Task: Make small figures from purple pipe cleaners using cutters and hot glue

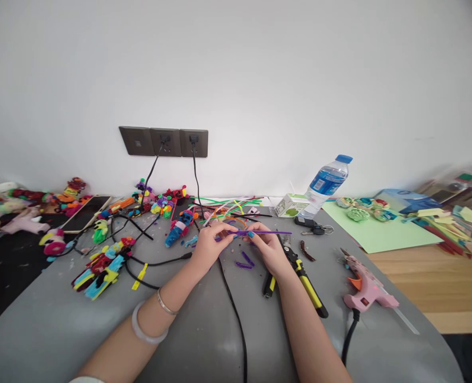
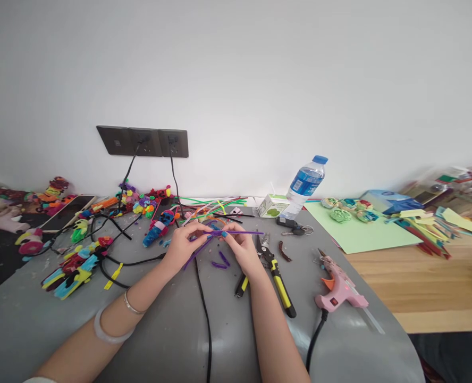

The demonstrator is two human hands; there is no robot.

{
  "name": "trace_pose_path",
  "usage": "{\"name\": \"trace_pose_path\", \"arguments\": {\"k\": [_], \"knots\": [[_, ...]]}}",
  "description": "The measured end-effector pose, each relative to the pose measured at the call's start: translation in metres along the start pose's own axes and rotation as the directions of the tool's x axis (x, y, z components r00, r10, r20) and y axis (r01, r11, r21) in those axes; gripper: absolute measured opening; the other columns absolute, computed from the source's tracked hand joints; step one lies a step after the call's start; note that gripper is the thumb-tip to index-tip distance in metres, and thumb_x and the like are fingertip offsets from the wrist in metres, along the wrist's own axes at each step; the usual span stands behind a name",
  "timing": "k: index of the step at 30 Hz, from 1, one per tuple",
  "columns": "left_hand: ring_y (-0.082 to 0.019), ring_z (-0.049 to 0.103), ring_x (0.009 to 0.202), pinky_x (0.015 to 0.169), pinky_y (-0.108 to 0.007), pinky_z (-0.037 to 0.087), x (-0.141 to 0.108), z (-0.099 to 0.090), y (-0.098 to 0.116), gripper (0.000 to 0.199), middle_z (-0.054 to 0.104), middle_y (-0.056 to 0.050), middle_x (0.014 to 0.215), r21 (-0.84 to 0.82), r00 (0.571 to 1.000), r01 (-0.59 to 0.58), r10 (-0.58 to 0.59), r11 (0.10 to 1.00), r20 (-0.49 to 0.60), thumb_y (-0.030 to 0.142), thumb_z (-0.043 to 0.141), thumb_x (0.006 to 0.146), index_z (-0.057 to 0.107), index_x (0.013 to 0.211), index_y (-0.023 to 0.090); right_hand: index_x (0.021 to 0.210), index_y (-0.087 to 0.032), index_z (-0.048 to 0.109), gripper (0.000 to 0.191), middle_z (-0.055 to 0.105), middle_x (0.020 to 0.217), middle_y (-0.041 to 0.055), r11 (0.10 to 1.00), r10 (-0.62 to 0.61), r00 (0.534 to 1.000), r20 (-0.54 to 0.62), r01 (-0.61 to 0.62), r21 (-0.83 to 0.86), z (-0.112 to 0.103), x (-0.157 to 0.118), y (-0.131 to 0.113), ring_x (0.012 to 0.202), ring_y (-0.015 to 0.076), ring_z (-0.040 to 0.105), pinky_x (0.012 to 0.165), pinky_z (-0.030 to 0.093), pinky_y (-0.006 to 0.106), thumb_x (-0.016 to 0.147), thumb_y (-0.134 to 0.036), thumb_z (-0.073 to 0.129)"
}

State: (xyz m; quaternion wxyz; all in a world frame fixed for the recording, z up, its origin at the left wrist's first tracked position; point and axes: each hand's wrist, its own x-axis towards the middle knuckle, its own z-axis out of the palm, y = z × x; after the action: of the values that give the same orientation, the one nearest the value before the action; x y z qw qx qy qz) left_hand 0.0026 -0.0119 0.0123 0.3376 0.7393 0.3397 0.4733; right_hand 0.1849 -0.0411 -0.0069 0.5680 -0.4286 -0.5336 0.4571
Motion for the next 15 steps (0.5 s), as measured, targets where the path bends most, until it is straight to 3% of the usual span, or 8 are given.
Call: {"name": "trace_pose_path", "arguments": {"k": [11, 15], "knots": [[-0.015, 0.065, 0.077, 0.065, -0.023, 0.051, -0.0003, 0.0036, -0.0026, 0.022, 0.072, -0.005, 0.097, -0.098, 0.997, 0.073, -0.071, 0.992, 0.026, 0.013, 0.060, 0.079, 0.068, 0.099, 0.017, 0.085, -0.024, 0.058, 0.021, 0.057, 0.081, 0.0011, 1.000, 0.016, 0.999, 0.048, -0.016, 0.001, 0.0015, -0.0024, -0.0053, 0.073, 0.0174, 0.055, 0.070, 0.044, 0.028, 0.085, -0.044, 0.065], [-0.014, 0.064, 0.077, 0.067, -0.023, 0.052, -0.0002, 0.0037, -0.0023, 0.017, 0.069, -0.006, 0.095, -0.153, 0.994, 0.106, -0.102, 0.982, 0.035, 0.014, 0.061, 0.079, 0.066, 0.095, 0.016, 0.084, -0.023, 0.058, 0.022, 0.057, 0.078, 0.0000, 1.000, 0.010, 0.998, 0.054, -0.011, 0.017, 0.0022, -0.0021, -0.0066, 0.070, 0.0162, 0.055, 0.069, 0.044, 0.028, 0.084, -0.043, 0.067]]}}
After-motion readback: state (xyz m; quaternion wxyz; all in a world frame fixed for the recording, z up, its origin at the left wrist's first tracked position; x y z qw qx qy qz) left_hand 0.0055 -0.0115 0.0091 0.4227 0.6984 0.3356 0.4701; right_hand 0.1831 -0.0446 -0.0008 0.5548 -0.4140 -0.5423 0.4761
